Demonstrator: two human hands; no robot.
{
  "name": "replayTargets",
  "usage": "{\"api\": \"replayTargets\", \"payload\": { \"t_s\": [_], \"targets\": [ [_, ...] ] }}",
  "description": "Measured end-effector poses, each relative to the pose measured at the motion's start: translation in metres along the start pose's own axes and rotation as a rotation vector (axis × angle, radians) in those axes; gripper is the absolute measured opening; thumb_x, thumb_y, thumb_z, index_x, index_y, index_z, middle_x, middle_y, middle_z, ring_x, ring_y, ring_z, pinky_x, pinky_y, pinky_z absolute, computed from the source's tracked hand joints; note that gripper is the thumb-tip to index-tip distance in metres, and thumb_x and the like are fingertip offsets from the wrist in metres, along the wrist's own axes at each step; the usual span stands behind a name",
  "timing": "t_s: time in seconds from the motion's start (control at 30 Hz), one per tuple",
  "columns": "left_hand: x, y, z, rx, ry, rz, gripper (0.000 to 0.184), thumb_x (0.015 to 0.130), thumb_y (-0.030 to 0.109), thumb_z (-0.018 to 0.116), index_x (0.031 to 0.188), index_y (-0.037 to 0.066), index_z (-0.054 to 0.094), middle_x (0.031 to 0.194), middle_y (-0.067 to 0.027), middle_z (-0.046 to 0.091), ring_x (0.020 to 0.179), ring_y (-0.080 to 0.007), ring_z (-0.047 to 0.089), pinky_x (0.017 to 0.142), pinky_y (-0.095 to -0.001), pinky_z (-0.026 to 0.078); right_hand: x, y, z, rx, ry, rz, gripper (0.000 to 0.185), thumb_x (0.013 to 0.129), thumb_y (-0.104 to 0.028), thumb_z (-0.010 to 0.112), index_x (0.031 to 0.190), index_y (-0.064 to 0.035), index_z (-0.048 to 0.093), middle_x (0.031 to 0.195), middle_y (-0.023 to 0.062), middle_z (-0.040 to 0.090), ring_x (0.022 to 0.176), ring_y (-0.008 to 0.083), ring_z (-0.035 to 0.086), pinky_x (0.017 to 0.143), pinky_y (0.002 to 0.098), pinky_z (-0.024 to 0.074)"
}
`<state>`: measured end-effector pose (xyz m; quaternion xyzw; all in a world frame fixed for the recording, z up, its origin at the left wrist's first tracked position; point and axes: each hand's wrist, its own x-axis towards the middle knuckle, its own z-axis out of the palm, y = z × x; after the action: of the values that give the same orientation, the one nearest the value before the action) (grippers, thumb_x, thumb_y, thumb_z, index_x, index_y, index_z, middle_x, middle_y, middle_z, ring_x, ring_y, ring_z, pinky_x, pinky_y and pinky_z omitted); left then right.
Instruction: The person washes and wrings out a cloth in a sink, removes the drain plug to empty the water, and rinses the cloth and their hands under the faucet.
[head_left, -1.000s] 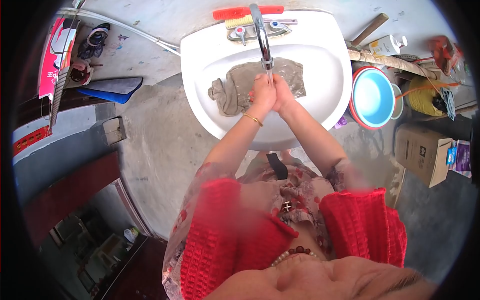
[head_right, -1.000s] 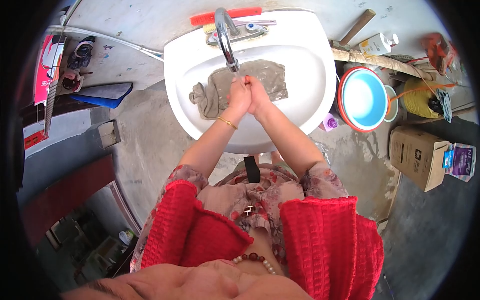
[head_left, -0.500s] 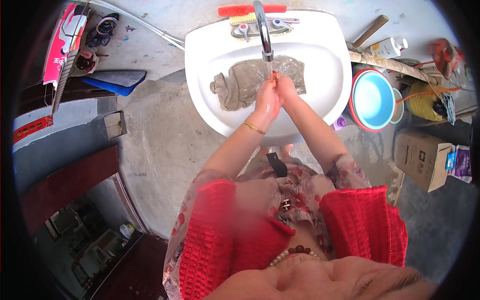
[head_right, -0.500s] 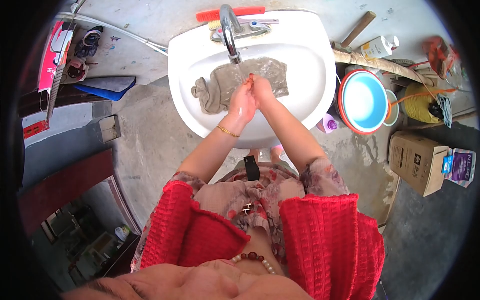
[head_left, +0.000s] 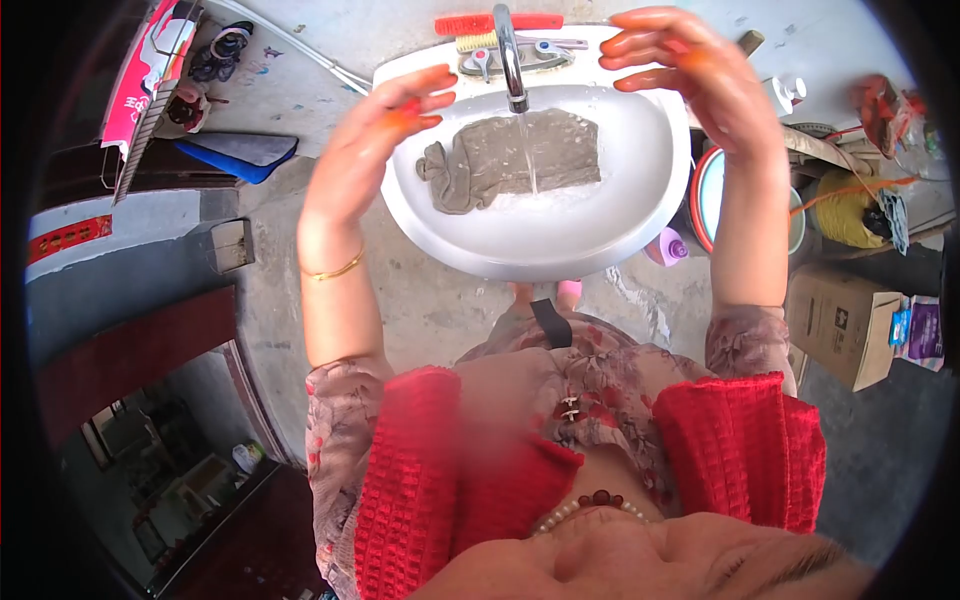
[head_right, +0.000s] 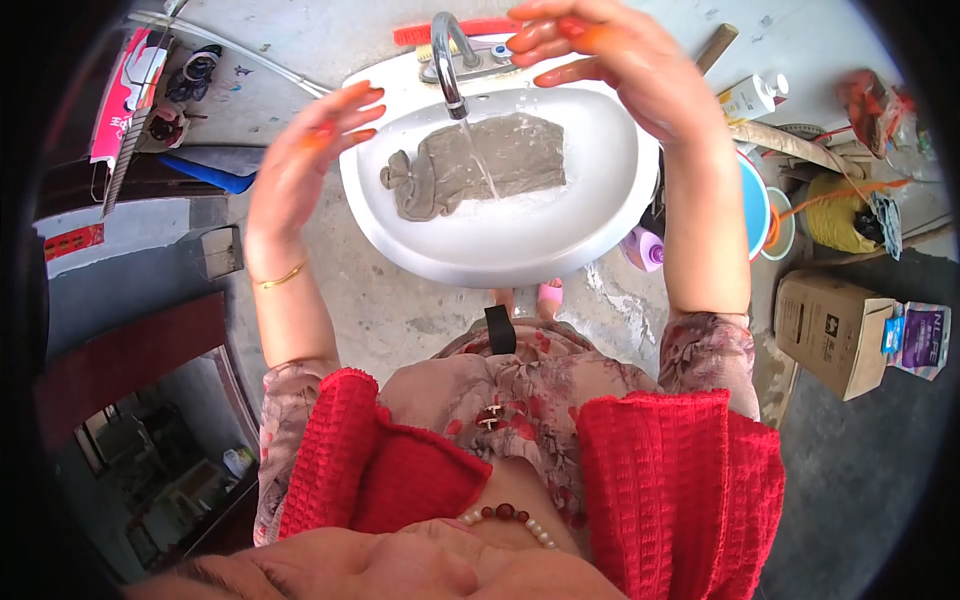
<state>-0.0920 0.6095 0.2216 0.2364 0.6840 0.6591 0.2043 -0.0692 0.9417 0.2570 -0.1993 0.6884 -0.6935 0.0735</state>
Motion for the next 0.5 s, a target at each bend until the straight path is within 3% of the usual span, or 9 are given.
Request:
{"api": "replayTargets", "payload": {
  "t_s": [0.1, 0.2, 0.23, 0.27, 0.33, 0.37, 0.4, 0.47, 0.5],
  "targets": [
    [-0.006, -0.002, -0.009, -0.37, -0.103, 0.217, 0.056, 0.095, 0.03, 0.043, 0.137, -0.008, 0.035, 0.133, -0.0264, 0.047, 0.122, -0.0359, 0.049, 0.101, -0.0441, 0.039, 0.0, 0.009, 0.008, 0.407, -0.153, -0.144, 0.048, 0.094, -0.03, 0.045, 0.125, 0.0062, 0.048, 0.107, 0.0204, 0.062, 0.098, 0.0298, 0.063, 0.088, 0.0429, 0.0499],
    [0.001, -0.094, 0.016, -0.978, -0.119, 0.022, 0.06, 0.094, 0.036, 0.045, 0.135, -0.007, 0.037, 0.13, -0.0265, 0.049, 0.122, -0.0396, 0.048, 0.102, -0.0506, 0.037, -0.012, 0.118, 0.024, 0.925, -0.18, 0.01, 0.054, 0.093, -0.035, 0.044, 0.126, 0.0084, 0.045, 0.105, 0.0228, 0.062, 0.097, 0.0355, 0.062, 0.087, 0.0475, 0.0484],
    [-0.008, -0.128, 0.029, -0.359, -0.111, -0.174, 0.058, 0.092, 0.035, 0.047, 0.135, -0.004, 0.039, 0.13, -0.0235, 0.05, 0.119, -0.0396, 0.05, 0.101, -0.0513, 0.038, -0.017, 0.167, 0.036, 0.902, -0.069, 0.289, 0.049, 0.09, -0.03, 0.051, 0.129, -0.0005, 0.047, 0.106, 0.024, 0.061, 0.098, 0.0368, 0.061, 0.088, 0.0477, 0.0469],
    [-0.017, -0.162, 0.042, 0.248, -0.231, -0.35, 0.056, 0.091, 0.034, 0.05, 0.134, -0.001, 0.041, 0.13, -0.0204, 0.052, 0.116, -0.0396, 0.052, 0.1, -0.0521, 0.038, -0.026, 0.182, 0.042, 0.544, -0.096, 0.333, 0.046, 0.089, -0.027, 0.052, 0.129, -0.0039, 0.049, 0.107, 0.0239, 0.061, 0.1, 0.0361, 0.061, 0.088, 0.0466, 0.0469],
    [-0.042, -0.194, 0.048, 1.519, -0.23, -0.271, 0.047, 0.089, 0.029, 0.052, 0.128, 0.003, 0.051, 0.126, -0.0171, 0.056, 0.11, -0.0391, 0.056, 0.096, -0.0504, 0.041, -0.055, 0.193, 0.047, -0.184, -0.134, 0.381, 0.043, 0.086, -0.021, 0.055, 0.128, -0.0108, 0.052, 0.108, 0.0237, 0.061, 0.102, 0.0346, 0.06, 0.088, 0.0446, 0.047],
    [-0.055, -0.201, 0.037, 1.529, -0.225, -0.098, 0.042, 0.088, 0.026, 0.054, 0.125, 0.005, 0.055, 0.124, -0.0161, 0.058, 0.106, -0.0382, 0.058, 0.094, -0.048, 0.043, -0.076, 0.195, 0.052, -0.537, -0.15, 0.408, 0.043, 0.085, -0.018, 0.057, 0.127, -0.0142, 0.053, 0.109, 0.0236, 0.061, 0.104, 0.0339, 0.06, 0.088, 0.0435, 0.0471],
    [-0.065, -0.207, 0.024, 1.301, -0.188, -0.279, 0.04, 0.088, 0.025, 0.055, 0.123, 0.005, 0.057, 0.122, -0.0167, 0.058, 0.105, -0.0375, 0.058, 0.093, -0.0457, 0.044, -0.088, 0.197, 0.052, -0.891, -0.169, 0.424, 0.043, 0.083, -0.015, 0.058, 0.126, -0.0176, 0.055, 0.109, 0.0235, 0.061, 0.105, 0.0331, 0.059, 0.088, 0.0425, 0.0471],
    [-0.06, -0.139, 0.005, 0.836, -0.105, -0.598, 0.037, 0.087, 0.023, 0.056, 0.119, 0.005, 0.06, 0.12, -0.0178, 0.059, 0.103, -0.0362, 0.059, 0.09, -0.0412, 0.046, -0.065, 0.141, 0.029, -0.833, -0.317, 0.612, 0.038, 0.084, -0.016, 0.059, 0.121, -0.0122, 0.059, 0.113, 0.0195, 0.061, 0.103, 0.032, 0.06, 0.087, 0.0402, 0.0477],
    [-0.062, -0.108, -0.003, 0.92, -0.025, -0.444, 0.038, 0.087, 0.023, 0.056, 0.121, 0.005, 0.058, 0.119, -0.0179, 0.059, 0.102, -0.0334, 0.06, 0.089, -0.0379, 0.047, -0.058, 0.098, 0.026, -0.757, -0.232, 0.484, 0.038, 0.084, -0.011, 0.057, 0.122, -0.009, 0.058, 0.117, 0.0181, 0.06, 0.103, 0.0298, 0.061, 0.086, 0.038, 0.0488]
  ]
}}
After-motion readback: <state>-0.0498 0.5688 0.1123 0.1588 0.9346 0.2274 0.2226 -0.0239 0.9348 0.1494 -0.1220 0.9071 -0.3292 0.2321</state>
